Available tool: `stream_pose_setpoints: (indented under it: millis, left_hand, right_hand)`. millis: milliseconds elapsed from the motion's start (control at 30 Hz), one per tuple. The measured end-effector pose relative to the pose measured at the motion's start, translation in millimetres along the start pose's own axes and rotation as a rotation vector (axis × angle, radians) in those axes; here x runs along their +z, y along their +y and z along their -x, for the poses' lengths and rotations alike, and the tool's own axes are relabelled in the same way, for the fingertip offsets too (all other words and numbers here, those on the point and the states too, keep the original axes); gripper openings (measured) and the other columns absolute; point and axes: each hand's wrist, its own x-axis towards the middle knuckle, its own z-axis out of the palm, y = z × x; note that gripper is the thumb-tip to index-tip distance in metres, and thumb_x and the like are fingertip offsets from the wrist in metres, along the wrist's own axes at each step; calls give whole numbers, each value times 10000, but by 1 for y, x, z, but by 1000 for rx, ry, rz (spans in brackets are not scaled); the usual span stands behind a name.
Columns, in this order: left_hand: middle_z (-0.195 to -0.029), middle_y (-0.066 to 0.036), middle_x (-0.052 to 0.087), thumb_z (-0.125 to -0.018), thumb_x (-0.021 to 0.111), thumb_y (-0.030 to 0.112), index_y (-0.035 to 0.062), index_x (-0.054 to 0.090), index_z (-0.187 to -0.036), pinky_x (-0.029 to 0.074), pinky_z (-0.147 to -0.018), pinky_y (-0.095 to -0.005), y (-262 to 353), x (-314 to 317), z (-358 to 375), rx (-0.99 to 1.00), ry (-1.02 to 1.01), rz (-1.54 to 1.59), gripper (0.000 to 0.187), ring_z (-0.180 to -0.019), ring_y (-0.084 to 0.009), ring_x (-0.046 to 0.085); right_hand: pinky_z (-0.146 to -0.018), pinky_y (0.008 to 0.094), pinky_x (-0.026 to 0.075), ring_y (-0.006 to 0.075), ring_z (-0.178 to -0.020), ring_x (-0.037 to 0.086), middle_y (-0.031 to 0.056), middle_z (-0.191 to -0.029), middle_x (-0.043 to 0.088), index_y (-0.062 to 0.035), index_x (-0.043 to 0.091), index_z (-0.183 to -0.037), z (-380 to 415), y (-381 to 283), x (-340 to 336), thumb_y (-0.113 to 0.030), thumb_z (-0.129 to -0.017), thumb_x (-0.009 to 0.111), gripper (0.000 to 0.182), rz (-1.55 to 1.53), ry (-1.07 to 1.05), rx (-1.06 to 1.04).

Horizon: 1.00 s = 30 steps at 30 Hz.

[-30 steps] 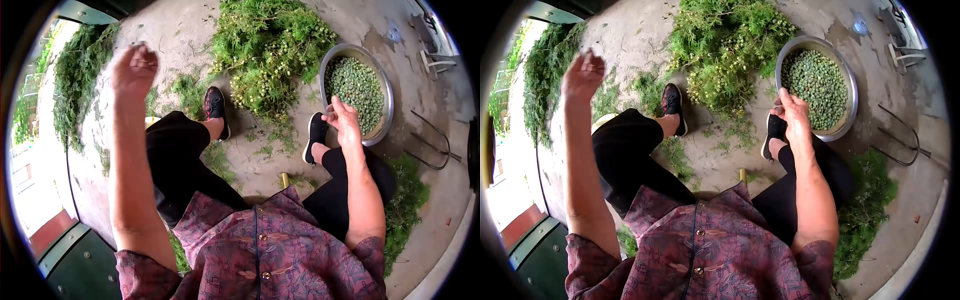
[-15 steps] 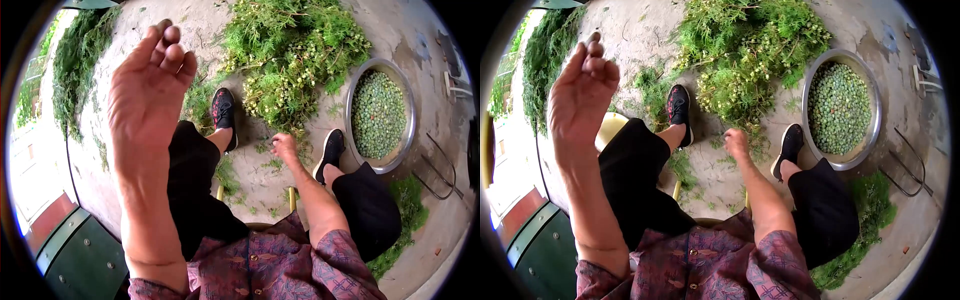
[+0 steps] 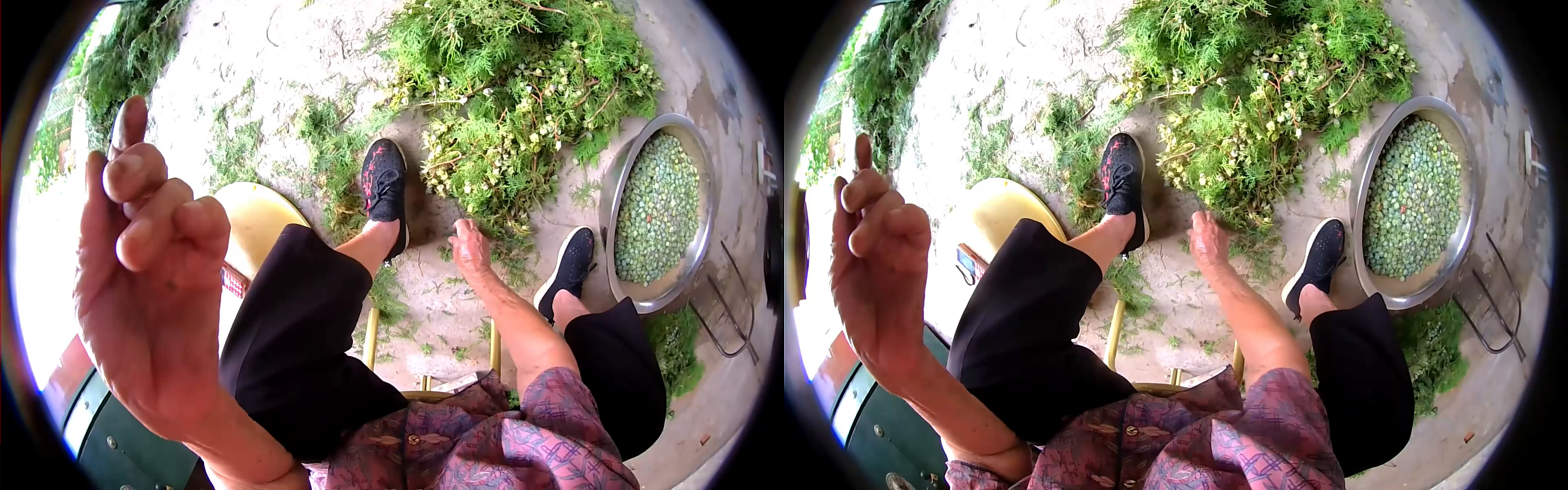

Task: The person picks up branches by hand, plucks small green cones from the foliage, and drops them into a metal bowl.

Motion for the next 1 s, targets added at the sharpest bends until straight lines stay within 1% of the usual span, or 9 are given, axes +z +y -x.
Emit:
stream_pose_setpoints:
  millis: [100,200,300,400,500,567,767,900,1000]
  left_hand:
    - [-807,3,422,-960,379,143,-24,315,-1312,354,-725,-262,-3,6,3,9,15,-12,394,-594,-77,380]
    - [-803,7,423,-962,372,147,-27,322,-1308,350,-714,-259,-4,5,3,-3,-7,-13,391,-598,-80,385]
    - [-794,9,416,-963,368,148,-31,328,-1304,345,-705,-260,-7,8,4,-8,-29,1,388,-602,-83,385]
    - [-780,1,397,-962,366,141,-39,314,-1305,338,-707,-266,-6,10,4,-16,-43,47,391,-609,-92,382]
    - [-798,-15,411,-963,362,130,-43,285,-1308,346,-718,-271,-7,13,8,-11,-45,42,394,-630,-103,393]
    - [-834,-31,444,-963,361,123,-46,274,-1305,363,-730,-276,-10,17,9,-19,-80,55,392,-650,-108,415]
    - [-882,-68,533,-950,395,111,-48,334,-1247,407,-746,-264,-22,21,7,-45,-143,28,343,-667,-118,484]
    - [-875,-73,540,-939,426,111,-44,347,-1240,416,-722,-257,-30,33,6,-53,-114,14,348,-645,-118,486]
    - [-858,-72,535,-935,436,110,-42,359,-1231,421,-699,-252,-37,41,5,-50,-72,15,342,-631,-116,488]
  right_hand:
    - [-609,417,486,344,-752,585,162,-878,553,-64,505,-958,2,-11,13,-54,-747,571,221,-88,1,-113]
    - [-629,458,474,372,-793,587,172,-980,538,-83,529,-974,-7,-31,27,-6,-742,519,244,131,-210,-30]
    - [-624,432,487,367,-739,591,165,-934,562,-82,543,-964,-9,-29,43,12,-725,532,257,250,-162,-38]
    - [-642,389,510,342,-731,596,196,-878,576,-50,563,-875,-10,-17,32,23,-709,545,183,-230,13,-15]
    - [-506,268,493,146,-579,591,79,-722,588,-50,567,-873,-8,-22,-16,-9,-750,568,130,-829,-172,482]
    - [-441,229,466,102,-543,559,32,-698,562,-35,553,-865,-1,-18,-38,-24,-779,564,87,-1079,-134,521]
    - [-468,233,453,125,-570,560,43,-759,560,-31,536,-935,10,-5,-158,-3,-808,544,130,-928,534,359]
    - [-411,197,367,64,-525,490,0,-725,533,-46,582,-912,15,62,-251,-60,-834,571,80,-631,1052,287]
    - [-602,293,447,183,-673,552,77,-792,576,-25,598,-1048,24,90,-279,-93,-818,620,241,-35,1217,417]
